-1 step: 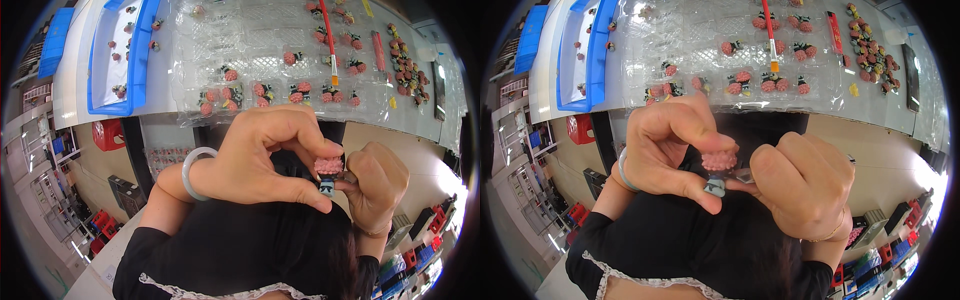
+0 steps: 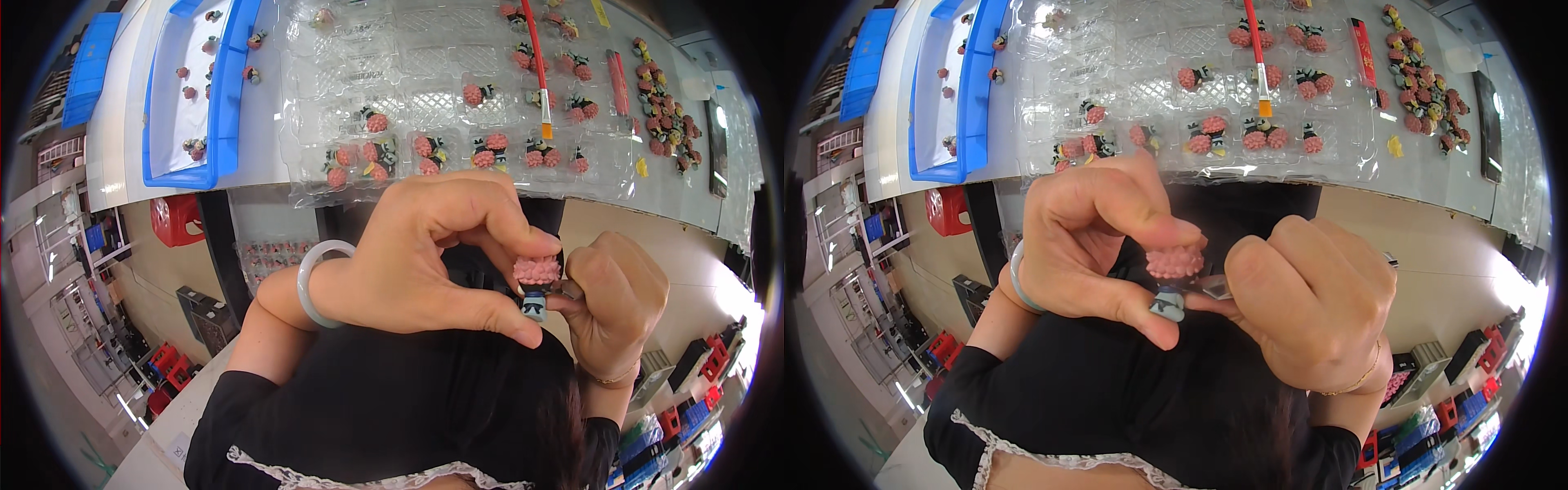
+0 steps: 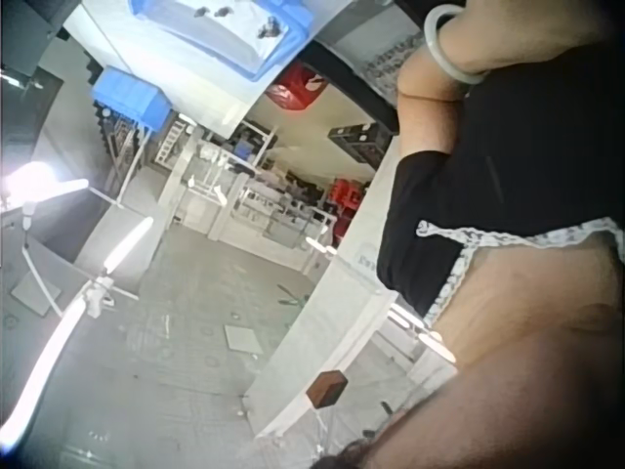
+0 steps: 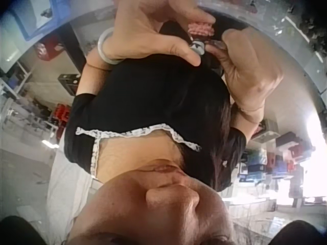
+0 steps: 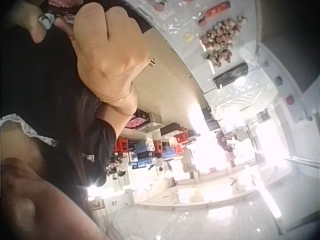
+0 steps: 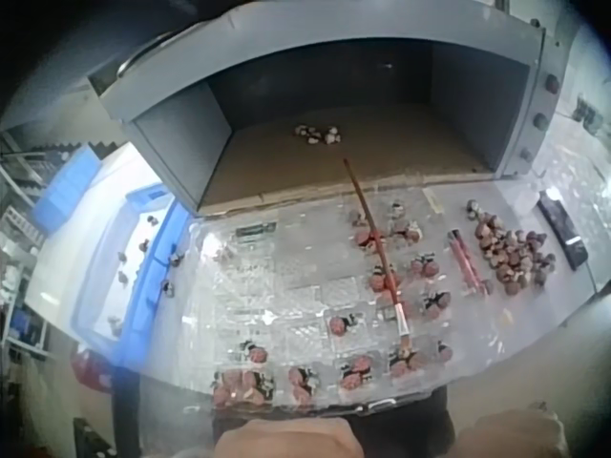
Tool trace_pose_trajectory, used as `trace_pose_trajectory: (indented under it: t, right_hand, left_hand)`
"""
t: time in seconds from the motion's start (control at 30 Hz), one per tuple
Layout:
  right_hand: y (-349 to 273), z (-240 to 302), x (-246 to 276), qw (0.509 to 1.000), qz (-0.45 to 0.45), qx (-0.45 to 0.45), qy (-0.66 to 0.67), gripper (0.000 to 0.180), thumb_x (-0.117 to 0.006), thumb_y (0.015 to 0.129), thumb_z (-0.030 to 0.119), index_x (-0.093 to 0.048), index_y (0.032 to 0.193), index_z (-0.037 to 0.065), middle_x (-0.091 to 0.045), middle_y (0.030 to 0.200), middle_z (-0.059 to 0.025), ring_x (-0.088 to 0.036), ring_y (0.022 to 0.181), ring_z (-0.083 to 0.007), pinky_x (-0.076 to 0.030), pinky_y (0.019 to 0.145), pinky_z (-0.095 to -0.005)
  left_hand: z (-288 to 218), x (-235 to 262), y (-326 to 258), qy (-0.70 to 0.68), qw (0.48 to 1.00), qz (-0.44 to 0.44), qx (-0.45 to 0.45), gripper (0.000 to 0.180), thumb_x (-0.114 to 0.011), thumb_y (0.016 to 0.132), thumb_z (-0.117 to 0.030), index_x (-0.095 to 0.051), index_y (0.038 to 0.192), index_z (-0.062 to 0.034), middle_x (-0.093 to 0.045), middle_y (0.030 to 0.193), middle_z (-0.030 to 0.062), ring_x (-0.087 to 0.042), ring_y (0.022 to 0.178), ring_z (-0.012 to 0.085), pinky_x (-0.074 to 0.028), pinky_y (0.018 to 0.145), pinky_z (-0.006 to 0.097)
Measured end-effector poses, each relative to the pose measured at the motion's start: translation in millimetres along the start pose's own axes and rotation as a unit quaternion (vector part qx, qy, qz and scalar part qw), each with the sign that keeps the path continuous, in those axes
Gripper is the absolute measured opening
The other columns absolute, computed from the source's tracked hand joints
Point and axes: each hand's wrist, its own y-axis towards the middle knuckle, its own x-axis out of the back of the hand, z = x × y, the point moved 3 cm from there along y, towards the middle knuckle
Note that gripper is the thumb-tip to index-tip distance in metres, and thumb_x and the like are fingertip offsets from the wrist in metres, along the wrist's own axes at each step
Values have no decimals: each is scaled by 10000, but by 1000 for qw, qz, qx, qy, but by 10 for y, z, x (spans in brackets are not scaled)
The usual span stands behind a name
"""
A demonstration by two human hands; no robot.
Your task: Painting and detailing small ceramic figurines at a workbench.
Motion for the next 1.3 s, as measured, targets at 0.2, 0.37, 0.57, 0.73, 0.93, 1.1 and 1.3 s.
trace_pose_trajectory:
  t: [0.2, 0.37, 0.57, 0.73, 0.93, 1.1, 1.3]
  right_hand:
    - [-10, -20, -7, 1000, -3, -17, 11, 300, -691, 499, 224, -453, 604, 74, -303, 505, -31, -361, 404, -191, -269, 354, -295]
    - [-5, -25, -12, 1000, -1, -13, 14, 302, -694, 493, 221, -453, 605, 76, -304, 508, -31, -359, 406, -189, -269, 354, -295]
    - [-3, -17, 3, 1000, -5, -13, 17, 301, -697, 486, 213, -458, 610, 79, -306, 510, -31, -359, 407, -188, -273, 356, -292]
    - [-14, -18, 5, 1000, -14, -9, 17, 297, -694, 491, 220, -462, 613, 79, -306, 510, -30, -360, 407, -187, -273, 355, -292]
    - [-37, -29, 0, 999, 0, -30, 10, 395, -547, 705, 412, -463, 625, 34, -344, 510, -51, -365, 431, -204, -259, 402, -301]
    - [-6, -36, -12, 999, -23, -2, 22, 294, -688, 498, 223, -457, 605, 75, -298, 502, -26, -357, 397, -182, -267, 347, -288]
    - [-7, -47, -24, 999, -21, -3, 24, 295, -688, 507, 224, -454, 605, 73, -300, 500, -28, -353, 396, -183, -265, 347, -290]
  left_hand:
    - [4, -1, 3, 9, 1000, 5, -4, 497, -823, 395, -48, -581, 822, 29, -545, 751, 89, -508, 668, 142, -407, 605, 233]
    - [10, -4, -2, 0, 1000, -2, 6, 495, -820, 397, -35, -581, 827, 25, -546, 758, 90, -509, 672, 143, -410, 613, 236]
    - [23, -15, -5, -30, 999, -6, 13, 507, -820, 398, -39, -576, 836, 27, -549, 768, 90, -507, 694, 147, -411, 624, 236]
    - [25, -20, -9, -35, 999, -4, 20, 506, -820, 399, -44, -576, 838, 20, -551, 774, 86, -500, 696, 151, -404, 632, 238]
    - [15, -21, -2, -29, 999, -1, 24, 512, -821, 396, -48, -574, 840, 18, -553, 775, 82, -496, 695, 147, -396, 634, 238]
    - [22, -19, -2, -38, 999, -6, 24, 515, -823, 393, -52, -577, 839, 19, -553, 773, 80, -493, 692, 146, -392, 629, 237]
    - [23, -9, 0, -27, 999, -4, 20, 520, -824, 390, -56, -578, 843, 17, -554, 769, 81, -495, 690, 145, -394, 627, 238]
